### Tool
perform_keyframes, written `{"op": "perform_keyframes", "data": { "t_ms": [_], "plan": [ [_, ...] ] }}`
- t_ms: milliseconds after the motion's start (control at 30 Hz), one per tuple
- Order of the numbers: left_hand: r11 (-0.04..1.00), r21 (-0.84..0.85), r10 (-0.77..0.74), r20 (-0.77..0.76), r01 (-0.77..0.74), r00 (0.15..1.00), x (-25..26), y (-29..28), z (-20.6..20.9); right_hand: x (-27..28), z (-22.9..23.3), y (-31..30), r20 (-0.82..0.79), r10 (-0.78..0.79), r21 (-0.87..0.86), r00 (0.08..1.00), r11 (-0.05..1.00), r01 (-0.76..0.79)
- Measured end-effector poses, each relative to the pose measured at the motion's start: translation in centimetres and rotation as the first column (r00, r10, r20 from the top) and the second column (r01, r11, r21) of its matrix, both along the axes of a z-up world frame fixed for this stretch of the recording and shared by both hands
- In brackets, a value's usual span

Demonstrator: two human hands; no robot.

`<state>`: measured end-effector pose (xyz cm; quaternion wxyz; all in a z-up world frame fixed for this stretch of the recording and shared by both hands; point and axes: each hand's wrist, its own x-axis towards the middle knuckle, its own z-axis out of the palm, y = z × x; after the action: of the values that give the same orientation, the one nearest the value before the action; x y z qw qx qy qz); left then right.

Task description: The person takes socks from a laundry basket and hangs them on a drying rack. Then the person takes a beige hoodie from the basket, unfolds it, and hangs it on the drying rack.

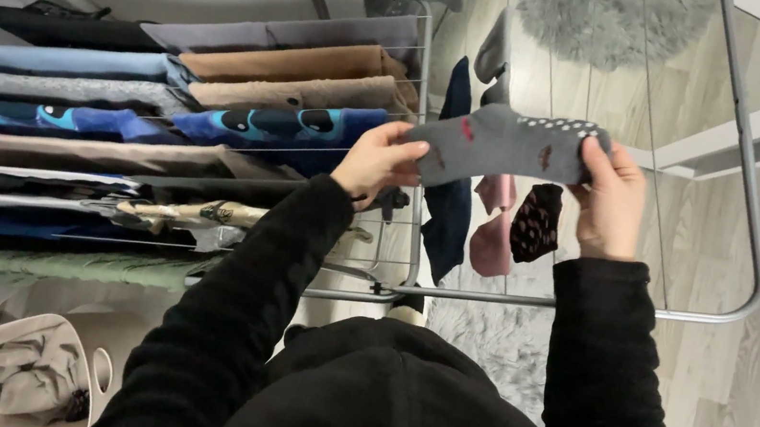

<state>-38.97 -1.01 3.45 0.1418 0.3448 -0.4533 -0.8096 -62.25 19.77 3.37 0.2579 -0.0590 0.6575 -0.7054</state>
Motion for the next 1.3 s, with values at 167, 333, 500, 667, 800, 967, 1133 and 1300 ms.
{"op": "perform_keyframes", "data": {
  "t_ms": [167,333,500,667,800,967,1133,1300],
  "plan": [
    [1.0,-0.011,-0.026,-0.017,0.026,1.0,-5.0,0.1,-3.0,-5.4,-3.0,1.8,-0.18,-0.032,0.086,0.983,0.995,0.048],
    [0.995,-0.052,-0.08,0.111,0.086,0.991,-9.1,1.2,-4.4,-6.0,0.9,2.1,-0.259,0.017,0.258,0.966,0.965,0.051],
    [0.985,-0.087,-0.127,0.197,0.146,0.972,-10.6,2.6,-3.1,-7.3,-0.8,2.3,-0.438,0.059,0.279,0.897,0.958,0.073],
    [0.996,-0.063,-0.058,0.094,0.064,0.994,-11.5,2.6,-8.4,-9.4,-6.3,2.5,-0.603,0.096,0.309,0.792,0.943,0.121],
    [0.982,-0.167,-0.072,0.112,0.09,0.991,-10.5,3.6,-4.4,-6.0,-3.0,1.8,-0.656,0.206,0.316,0.726,0.949,0.016],
    [0.977,-0.184,-0.09,0.111,0.11,0.99,-10.9,3.7,-6.1,-2.0,-0.2,0.8,-0.648,0.331,0.432,0.686,0.902,-0.027],
    [0.982,-0.157,-0.082,0.128,0.101,0.988,-11.4,3.4,-8.0,-1.5,-2.1,0.3,-0.541,0.542,0.642,0.644,0.76,-0.101],
    [0.988,-0.131,-0.062,0.106,0.076,0.992,-11.4,3.7,-8.3,-0.6,-2.3,-0.1,-0.435,0.679,0.734,0.591,0.648,-0.203]
  ]
}}
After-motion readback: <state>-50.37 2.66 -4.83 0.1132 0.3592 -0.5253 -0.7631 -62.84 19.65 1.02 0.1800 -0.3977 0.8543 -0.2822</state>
